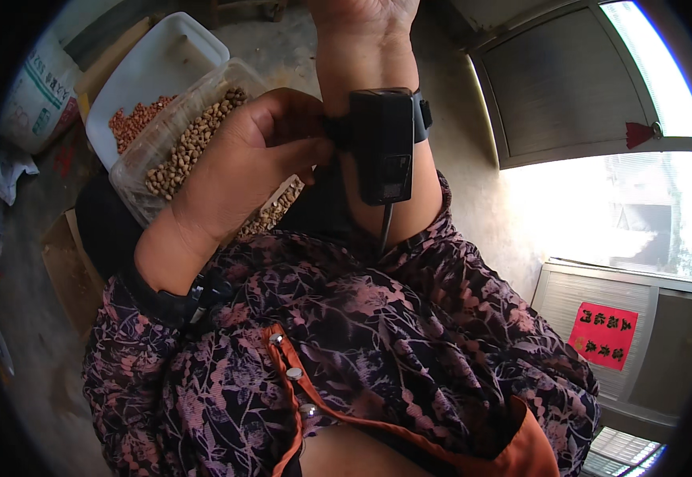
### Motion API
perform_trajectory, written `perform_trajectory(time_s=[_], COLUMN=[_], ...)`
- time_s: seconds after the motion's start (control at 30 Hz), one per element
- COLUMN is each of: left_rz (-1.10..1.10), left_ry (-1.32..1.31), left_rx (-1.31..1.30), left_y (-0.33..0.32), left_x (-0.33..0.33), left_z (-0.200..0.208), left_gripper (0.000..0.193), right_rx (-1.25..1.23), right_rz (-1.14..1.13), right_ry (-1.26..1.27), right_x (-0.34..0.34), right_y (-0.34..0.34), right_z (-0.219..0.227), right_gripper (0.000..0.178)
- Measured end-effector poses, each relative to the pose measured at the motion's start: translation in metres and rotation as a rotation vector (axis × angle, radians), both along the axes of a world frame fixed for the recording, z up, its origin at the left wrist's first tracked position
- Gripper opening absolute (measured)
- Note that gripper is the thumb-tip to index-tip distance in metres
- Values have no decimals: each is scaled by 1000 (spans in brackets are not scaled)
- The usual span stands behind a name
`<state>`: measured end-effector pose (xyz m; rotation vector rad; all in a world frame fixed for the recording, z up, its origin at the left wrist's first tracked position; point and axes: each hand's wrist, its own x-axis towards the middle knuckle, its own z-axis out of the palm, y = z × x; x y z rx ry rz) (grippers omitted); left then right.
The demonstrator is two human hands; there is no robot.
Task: The person uses their hands to crack open peanut shells and extract the nuts, placing the nuts into a clear plastic container and the shells into a separate white bin.
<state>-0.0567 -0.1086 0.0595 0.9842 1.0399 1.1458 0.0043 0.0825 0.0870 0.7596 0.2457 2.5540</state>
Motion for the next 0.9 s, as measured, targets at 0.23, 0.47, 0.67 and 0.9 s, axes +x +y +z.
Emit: perform_trajectory(time_s=[0.23, 0.47, 0.67, 0.9], left_rz=[19, -28, 16, 41], left_ry=[-219, -46, 128, 218], left_rx=[-108, -25, -30, 11], left_y=[-2, -11, -22, -29], left_x=[-5, -10, -9, -3], left_z=[-13, -2, 14, 27], left_gripper=[19, 7, 3, 3], right_rx=[64, 140, 211, 385], right_rz=[63, -236, -645, -885], right_ry=[151, -147, -545, -686], right_x=[-4, -4, -10, -8], right_y=[-9, -13, -18, -25], right_z=[-1, -18, -24, -13], right_gripper=[29, 24, 18, 13])
